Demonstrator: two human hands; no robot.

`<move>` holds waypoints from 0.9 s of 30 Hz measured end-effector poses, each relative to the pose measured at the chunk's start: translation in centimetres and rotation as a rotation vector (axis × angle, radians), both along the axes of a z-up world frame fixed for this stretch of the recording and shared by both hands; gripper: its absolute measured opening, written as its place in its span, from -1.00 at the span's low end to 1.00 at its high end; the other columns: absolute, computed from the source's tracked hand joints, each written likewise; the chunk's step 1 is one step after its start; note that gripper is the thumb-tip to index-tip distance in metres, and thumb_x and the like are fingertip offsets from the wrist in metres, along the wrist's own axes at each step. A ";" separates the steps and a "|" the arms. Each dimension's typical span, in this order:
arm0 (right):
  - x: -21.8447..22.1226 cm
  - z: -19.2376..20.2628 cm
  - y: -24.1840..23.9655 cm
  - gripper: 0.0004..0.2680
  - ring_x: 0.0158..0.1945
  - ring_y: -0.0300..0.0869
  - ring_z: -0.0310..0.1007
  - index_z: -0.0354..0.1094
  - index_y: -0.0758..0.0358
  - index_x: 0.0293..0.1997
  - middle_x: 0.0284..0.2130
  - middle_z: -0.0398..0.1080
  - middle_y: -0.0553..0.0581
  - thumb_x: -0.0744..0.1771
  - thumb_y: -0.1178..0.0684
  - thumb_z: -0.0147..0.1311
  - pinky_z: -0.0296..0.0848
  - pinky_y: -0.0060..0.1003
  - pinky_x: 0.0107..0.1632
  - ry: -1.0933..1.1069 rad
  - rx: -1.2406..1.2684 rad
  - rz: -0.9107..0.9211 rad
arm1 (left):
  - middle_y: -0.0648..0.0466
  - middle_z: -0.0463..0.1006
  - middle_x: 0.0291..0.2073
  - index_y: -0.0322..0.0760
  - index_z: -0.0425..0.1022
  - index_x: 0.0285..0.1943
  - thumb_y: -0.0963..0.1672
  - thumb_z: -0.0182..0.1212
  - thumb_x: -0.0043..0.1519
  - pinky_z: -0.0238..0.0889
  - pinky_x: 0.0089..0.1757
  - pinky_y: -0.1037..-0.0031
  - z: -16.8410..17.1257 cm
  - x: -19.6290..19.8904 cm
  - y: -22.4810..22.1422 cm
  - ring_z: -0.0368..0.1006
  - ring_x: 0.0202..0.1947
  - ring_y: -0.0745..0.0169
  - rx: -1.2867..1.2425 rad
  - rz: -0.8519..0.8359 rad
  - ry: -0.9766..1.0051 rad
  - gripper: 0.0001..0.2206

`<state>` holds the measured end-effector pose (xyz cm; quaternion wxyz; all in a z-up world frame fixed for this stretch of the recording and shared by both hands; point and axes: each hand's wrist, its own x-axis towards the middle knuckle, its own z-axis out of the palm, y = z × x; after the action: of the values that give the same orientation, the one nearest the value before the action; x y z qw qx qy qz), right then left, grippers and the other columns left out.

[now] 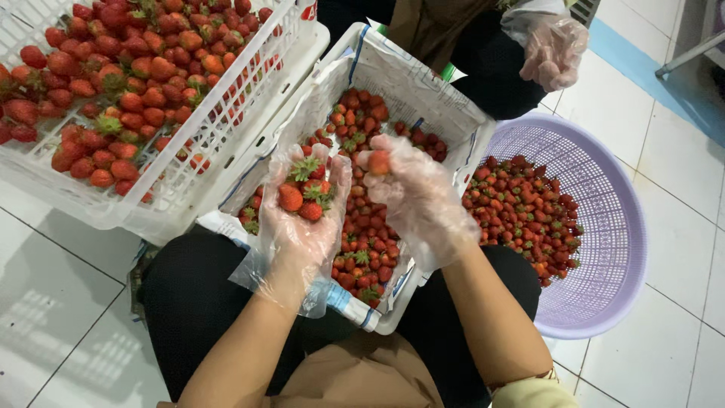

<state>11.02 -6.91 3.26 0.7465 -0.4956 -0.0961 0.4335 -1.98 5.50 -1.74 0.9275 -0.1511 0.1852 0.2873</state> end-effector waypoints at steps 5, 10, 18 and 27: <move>1.0 0.3 -0.9 -0.72 -0.07 0.01 0.56 0.31 0.48 0.15 0.07 0.40 0.44 0.35 0.22 0.22 0.62 -0.32 -0.01 0.207 0.428 0.169 | -0.21 0.56 0.04 -0.32 0.45 0.16 -0.09 0.17 0.25 0.35 0.15 -0.05 1.2 -0.1 -0.4 0.45 0.08 -0.27 0.009 -0.006 -0.022 -0.67; 1.1 0.1 -1.5 -0.73 -0.03 0.03 0.56 0.30 0.47 0.17 0.11 0.38 0.44 0.35 0.24 0.18 0.63 -0.31 0.00 0.228 0.438 0.172 | -0.21 0.56 0.06 -0.36 0.46 0.15 -0.09 0.18 0.26 0.33 0.18 -0.05 1.1 -0.3 -0.5 0.45 0.11 -0.27 0.047 -0.012 -0.047 -0.67; 0.3 0.7 -0.9 -0.84 -0.17 -0.06 0.53 0.38 0.46 -0.01 -0.14 0.46 0.32 0.46 0.10 0.17 0.59 -0.28 -0.14 0.089 0.434 0.250 | -0.17 0.56 0.04 -0.29 0.48 0.07 -0.08 0.19 0.28 0.39 0.16 -0.04 -0.2 0.1 -0.6 0.49 0.08 -0.27 0.112 -0.041 -0.088 -0.74; -2.6 1.9 1.2 -0.81 -0.33 -0.31 0.44 0.49 0.20 -0.03 -0.24 0.57 0.07 0.29 0.07 0.25 0.47 -0.46 -0.25 -0.896 -0.333 0.222 | -0.03 0.62 -0.07 -0.29 0.52 0.08 -0.02 0.13 0.31 0.43 0.06 0.18 -1.6 0.6 -2.0 0.55 -0.03 0.06 0.203 -0.242 0.049 -0.69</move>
<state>8.42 -5.72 5.18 0.4919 -0.7326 -0.3893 0.2641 -1.33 3.48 -3.33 0.9611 -0.0259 0.1947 0.1944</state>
